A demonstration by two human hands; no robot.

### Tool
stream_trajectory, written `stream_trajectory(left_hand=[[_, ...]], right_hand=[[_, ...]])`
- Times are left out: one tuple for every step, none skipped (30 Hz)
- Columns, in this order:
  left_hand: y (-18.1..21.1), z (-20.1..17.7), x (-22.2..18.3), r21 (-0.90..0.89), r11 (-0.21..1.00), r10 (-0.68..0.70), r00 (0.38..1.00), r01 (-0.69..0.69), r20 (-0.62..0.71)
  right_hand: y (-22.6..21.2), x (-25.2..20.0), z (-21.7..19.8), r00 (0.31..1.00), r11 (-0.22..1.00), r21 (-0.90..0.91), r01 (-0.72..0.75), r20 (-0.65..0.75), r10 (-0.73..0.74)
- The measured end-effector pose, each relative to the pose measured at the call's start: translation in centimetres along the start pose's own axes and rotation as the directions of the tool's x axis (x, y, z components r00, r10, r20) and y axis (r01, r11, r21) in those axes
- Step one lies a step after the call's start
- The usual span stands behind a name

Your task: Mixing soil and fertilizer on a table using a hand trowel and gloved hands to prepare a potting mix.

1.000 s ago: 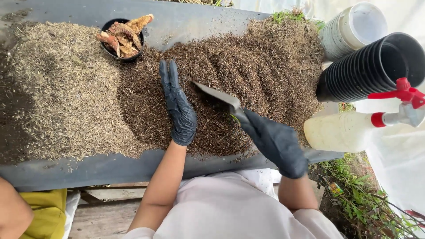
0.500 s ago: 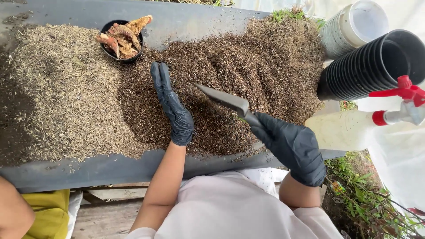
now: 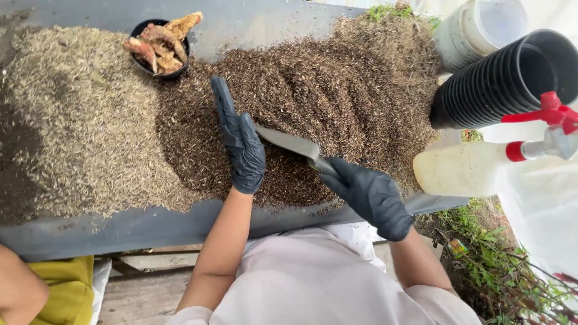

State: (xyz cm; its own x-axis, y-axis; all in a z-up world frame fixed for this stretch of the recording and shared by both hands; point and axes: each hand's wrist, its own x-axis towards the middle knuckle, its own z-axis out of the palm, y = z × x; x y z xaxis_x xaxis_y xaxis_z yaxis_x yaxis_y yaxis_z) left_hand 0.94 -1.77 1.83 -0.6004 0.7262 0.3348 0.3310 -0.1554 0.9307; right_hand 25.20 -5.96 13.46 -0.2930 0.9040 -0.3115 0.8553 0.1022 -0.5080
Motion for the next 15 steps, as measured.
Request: stream_trajectory(left_hand=[[-0.4, -0.1, -0.1, 0.139, 0.989, 0.044, 0.996, -0.055, 0.08], [-0.8, 0.0, -0.5, 0.269, 0.957, 0.069, 0.986, -0.109, 0.155], [-1.4, 0.2, -0.3, 0.261, 0.96, 0.066, 0.985, -0.106, 0.158], [-2.1, 0.3, -0.5, 0.366, 0.898, 0.135, 0.946, -0.242, 0.296], [-2.8, 0.4, -0.7, 0.441, 0.811, 0.182, 0.882, -0.385, 0.436], [-2.2, 0.6, -1.1, 0.435, 0.814, 0.177, 0.878, -0.385, 0.445], [-1.6, 0.8, -1.6, 0.467, 0.772, 0.172, 0.848, -0.431, 0.501], [-1.0, 1.0, -2.0, 0.492, 0.726, 0.163, 0.815, -0.481, 0.556], [-0.6, 1.3, -2.1, 0.485, 0.728, 0.161, 0.808, -0.485, 0.566], [-0.3, 1.5, -2.1, 0.475, 0.688, 0.156, 0.751, -0.549, 0.641], [0.1, 1.7, -2.1, 0.457, 0.647, 0.147, 0.688, -0.611, 0.711], [0.1, 1.9, -2.2, 0.45, 0.648, 0.151, 0.683, -0.614, 0.715], [0.2, 1.9, -2.3, 0.449, 0.613, 0.193, 0.675, -0.649, 0.712], [0.3, 1.9, -2.4, 0.454, 0.576, 0.231, 0.669, -0.679, 0.707], [0.3, 2.1, -2.3, 0.452, 0.577, 0.232, 0.667, -0.68, 0.708]], right_hand=[[0.4, -0.1, 0.3, 1.0, 0.999, 0.036, -0.025, -0.004, 0.025], [0.9, -0.2, 0.4, 0.999, 0.997, 0.062, -0.049, 0.002, 0.049], [3.6, -0.6, 0.4, 0.998, 0.997, 0.056, -0.056, -0.001, 0.056], [6.3, -1.4, 0.7, 0.988, 0.973, 0.183, -0.139, -0.036, 0.148], [9.0, -2.1, 0.9, 0.968, 0.927, 0.309, -0.212, -0.06, 0.242], [11.0, -3.2, 0.3, 0.966, 0.924, 0.311, -0.223, -0.059, 0.253], [13.1, -4.4, -0.3, 0.939, 0.831, 0.47, -0.298, -0.012, 0.344], [15.1, -5.6, -0.8, 0.905, 0.703, 0.613, -0.36, 0.048, 0.422], [16.8, -7.3, -1.6, 0.9, 0.696, 0.616, -0.368, 0.05, 0.433], [18.5, -8.9, -2.4, 0.914, 0.74, 0.564, -0.368, 0.072, 0.399], [20.0, -10.7, -3.1, 0.925, 0.78, 0.509, -0.363, 0.098, 0.366], [21.5, -11.6, -3.3, 0.923, 0.777, 0.512, -0.365, 0.094, 0.372], [22.9, -12.5, -3.4, 0.928, 0.896, 0.252, -0.365, 0.177, 0.328], [24.4, -13.3, -3.6, 0.914, 0.951, -0.027, -0.307, 0.27, 0.303], [21.9, -11.7, -3.6, 0.914, 0.951, -0.026, -0.309, 0.269, 0.305]])
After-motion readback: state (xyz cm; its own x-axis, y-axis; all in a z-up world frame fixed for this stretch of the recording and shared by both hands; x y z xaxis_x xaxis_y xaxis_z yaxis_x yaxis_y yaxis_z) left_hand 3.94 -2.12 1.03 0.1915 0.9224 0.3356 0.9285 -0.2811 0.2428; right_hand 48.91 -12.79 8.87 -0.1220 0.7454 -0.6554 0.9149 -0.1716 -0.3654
